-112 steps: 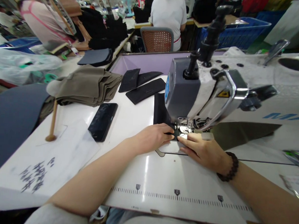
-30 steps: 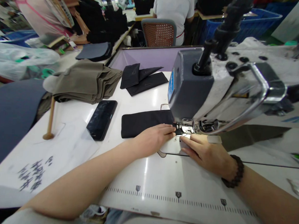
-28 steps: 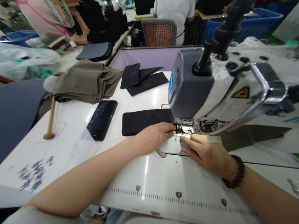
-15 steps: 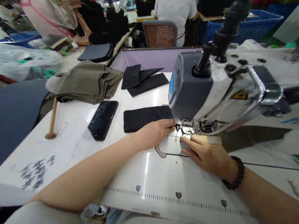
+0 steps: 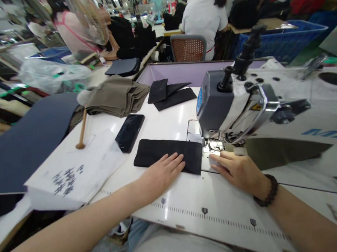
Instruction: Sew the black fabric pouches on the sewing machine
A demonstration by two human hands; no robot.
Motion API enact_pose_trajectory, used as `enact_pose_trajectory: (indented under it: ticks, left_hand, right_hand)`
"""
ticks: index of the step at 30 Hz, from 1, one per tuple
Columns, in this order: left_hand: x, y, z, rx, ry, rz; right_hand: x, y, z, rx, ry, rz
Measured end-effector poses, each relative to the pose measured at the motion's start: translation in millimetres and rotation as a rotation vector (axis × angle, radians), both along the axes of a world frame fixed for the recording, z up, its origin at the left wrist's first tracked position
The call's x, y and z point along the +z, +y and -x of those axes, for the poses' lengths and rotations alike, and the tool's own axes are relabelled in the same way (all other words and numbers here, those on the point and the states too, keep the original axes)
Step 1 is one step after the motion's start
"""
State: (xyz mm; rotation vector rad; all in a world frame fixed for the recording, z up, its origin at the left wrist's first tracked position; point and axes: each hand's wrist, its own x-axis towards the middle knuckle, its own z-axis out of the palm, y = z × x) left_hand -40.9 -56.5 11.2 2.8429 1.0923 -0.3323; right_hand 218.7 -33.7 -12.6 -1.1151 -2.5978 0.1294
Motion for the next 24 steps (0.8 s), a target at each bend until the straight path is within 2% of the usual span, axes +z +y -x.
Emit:
enact_pose_trajectory:
  ticks: [3,5,7,10,12,13,15,17,18,20,21,23,24]
  left_hand:
    - [6.7,-30,18,-0.021,-0.130,0.125]
    - [19.3,-43,26,0.023,-0.304,0.221]
    - [37.4,-51,29,0.161,-0.570,0.305]
    - [60.4,-49,28,0.497,-1.138,0.418]
    - [60.9,-38,23,0.648,-1.449,0.523]
    - [55.2,-31,21,0.685,-1.518,0.572]
    - [35.3,-17,20,0.752,-1.489,0.608]
    - [12.8,-7,23,0.795,-1.281,0.395]
    - [3.8,-5,24,0.740,-1.121,0.219]
    - [-6.6,-6,26,0.507,-0.794,-0.014]
    - [-8.3,-8,26,0.354,-0.655,-0.063]
    - [-7.9,-12,20,0.090,-0.455,-0.069]
    - [-7.3,-13,16,0.007,-0.390,-0.066]
  right_hand:
    - [-1.0,1,-1,0.008,0.004,0.013]
    - [-1.0,1,-1,0.000,0.010,0.026]
    - [-0.6,0,0,0.001,0.032,0.042]
    - [0.6,-1,0,0.007,0.065,0.056]
    - [1.5,-1,0,0.001,0.063,0.066]
    - [2.0,-1,0,-0.004,0.057,0.071]
    - [2.7,-1,0,-0.010,0.042,0.077]
    - [3.2,-1,1,-0.010,0.033,0.072]
    - [3.3,0,1,-0.007,0.029,0.070]
    - [3.1,0,1,0.001,0.021,0.068]
    - [3.0,0,1,0.006,0.017,0.069]
    - [2.8,0,0,0.014,0.009,0.072]
    - [2.8,-1,0,0.018,0.007,0.071]
